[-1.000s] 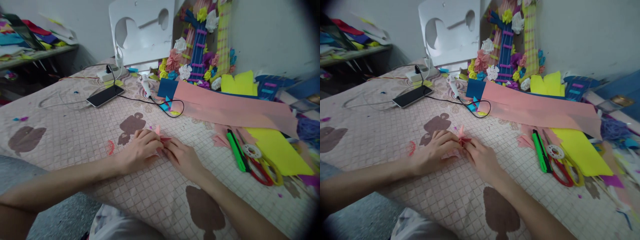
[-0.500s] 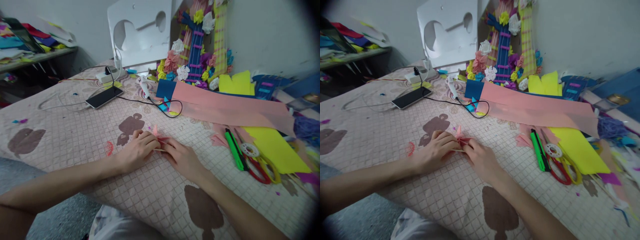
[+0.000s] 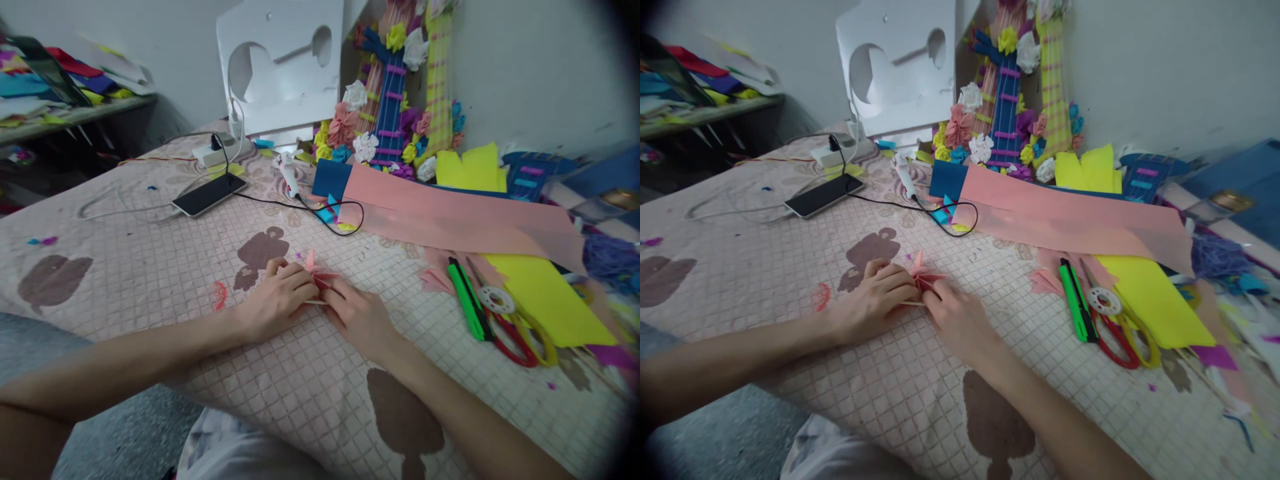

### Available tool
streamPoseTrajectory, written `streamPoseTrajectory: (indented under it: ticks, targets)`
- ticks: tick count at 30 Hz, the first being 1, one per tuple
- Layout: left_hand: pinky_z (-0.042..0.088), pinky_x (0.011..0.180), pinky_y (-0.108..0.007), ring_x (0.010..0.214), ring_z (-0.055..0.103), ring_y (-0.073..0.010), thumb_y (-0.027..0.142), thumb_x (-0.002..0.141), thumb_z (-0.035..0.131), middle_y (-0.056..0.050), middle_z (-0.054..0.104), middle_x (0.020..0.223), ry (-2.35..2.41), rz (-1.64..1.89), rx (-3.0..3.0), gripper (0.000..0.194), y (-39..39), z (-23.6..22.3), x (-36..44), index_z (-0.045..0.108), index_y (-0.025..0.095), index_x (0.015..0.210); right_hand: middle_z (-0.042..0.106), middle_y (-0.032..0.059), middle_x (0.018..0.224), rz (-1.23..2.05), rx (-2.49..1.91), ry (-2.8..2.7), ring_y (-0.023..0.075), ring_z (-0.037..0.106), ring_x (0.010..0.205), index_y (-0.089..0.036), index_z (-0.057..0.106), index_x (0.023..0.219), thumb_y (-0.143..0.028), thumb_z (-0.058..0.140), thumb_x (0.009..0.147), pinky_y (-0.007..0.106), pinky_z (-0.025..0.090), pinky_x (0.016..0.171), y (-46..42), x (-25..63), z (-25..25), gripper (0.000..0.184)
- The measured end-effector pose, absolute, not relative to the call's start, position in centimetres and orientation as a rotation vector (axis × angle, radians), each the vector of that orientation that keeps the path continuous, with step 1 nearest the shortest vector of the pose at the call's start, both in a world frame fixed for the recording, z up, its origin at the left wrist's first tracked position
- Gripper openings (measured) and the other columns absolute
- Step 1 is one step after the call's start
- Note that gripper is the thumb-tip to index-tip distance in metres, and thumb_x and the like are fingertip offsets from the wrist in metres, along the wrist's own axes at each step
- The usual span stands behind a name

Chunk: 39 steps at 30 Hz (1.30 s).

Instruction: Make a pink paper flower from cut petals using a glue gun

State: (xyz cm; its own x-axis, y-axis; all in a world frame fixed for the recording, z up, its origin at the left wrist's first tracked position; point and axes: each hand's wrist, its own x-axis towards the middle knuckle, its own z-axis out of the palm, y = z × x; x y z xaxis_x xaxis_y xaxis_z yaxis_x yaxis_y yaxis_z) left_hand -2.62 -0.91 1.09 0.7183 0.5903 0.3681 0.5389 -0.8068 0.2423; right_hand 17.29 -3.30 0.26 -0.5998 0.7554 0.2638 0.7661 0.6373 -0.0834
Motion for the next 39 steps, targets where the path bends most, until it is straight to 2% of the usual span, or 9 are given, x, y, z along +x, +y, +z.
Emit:
streamPoseTrajectory:
  ticks: [8, 14, 22, 29, 39]
  targets:
    - [0.030, 0.087, -0.040, 0.089, 0.051, -0.0194, 0.013, 0.090, 0.044, -0.004, 0.064, 0.090, 0.944, 0.736, 2.864, 0.016, -1.0, 1.1, -2.6, 0.059, 0.017, 0.084, 0.059, 0.0033, 0.087, -0.026, -1.211, -2.533, 0.0129, 0.057, 0.067, -0.018, 0.060, 0.091, -0.020, 0.044, 0.090, 0.027, 0.037, 0.052, -3.5, 17.1, 0.0, 0.016]
    - [0.030, 0.088, -0.041, 0.088, 0.052, -0.0188, 0.014, 0.092, 0.042, -0.004, 0.065, 0.088, 0.929, 0.775, 2.918, 0.018, -1.1, 0.9, -2.6, 0.058, 0.017, 0.085, 0.062, 0.0034, 0.093, 0.088, -1.236, -2.476, 0.0136, 0.060, 0.075, -0.018, 0.060, 0.095, -0.018, 0.044, 0.088, 0.026, 0.039, 0.055, -3.7, 16.9, 0.1, 0.017]
    - [0.027, 0.091, -0.042, 0.085, 0.052, -0.0171, 0.013, 0.093, 0.041, -0.001, 0.064, 0.082, 0.843, 0.773, 3.021, 0.020, -1.3, 0.9, -2.8, 0.058, 0.016, 0.082, 0.060, 0.0020, 0.081, -0.042, -1.220, -2.467, 0.0125, 0.056, 0.064, -0.018, 0.058, 0.083, -0.016, 0.048, 0.084, 0.026, 0.033, 0.051, -3.9, 16.7, 0.3, 0.011]
    - [0.027, 0.093, -0.043, 0.086, 0.051, -0.0178, 0.011, 0.090, 0.042, -0.002, 0.064, 0.083, 0.953, 0.776, 2.987, 0.018, -1.6, 0.8, -2.9, 0.056, 0.017, 0.081, 0.059, 0.0022, 0.079, -0.111, -1.195, -2.474, 0.0118, 0.054, 0.062, -0.017, 0.057, 0.078, -0.015, 0.046, 0.084, 0.026, 0.031, 0.050, -4.1, 16.6, 0.5, 0.012]
    - [0.027, 0.094, -0.043, 0.090, 0.053, -0.0176, 0.016, 0.091, 0.046, -0.003, 0.064, 0.093, 1.038, 0.782, 2.911, 0.013, -2.1, 1.2, -3.7, 0.059, 0.019, 0.093, 0.062, 0.0039, 0.087, -0.034, -1.204, -2.492, 0.0140, 0.059, 0.070, -0.017, 0.061, 0.093, -0.022, 0.047, 0.090, 0.026, 0.040, 0.054, -4.0, 16.6, 0.5, 0.015]
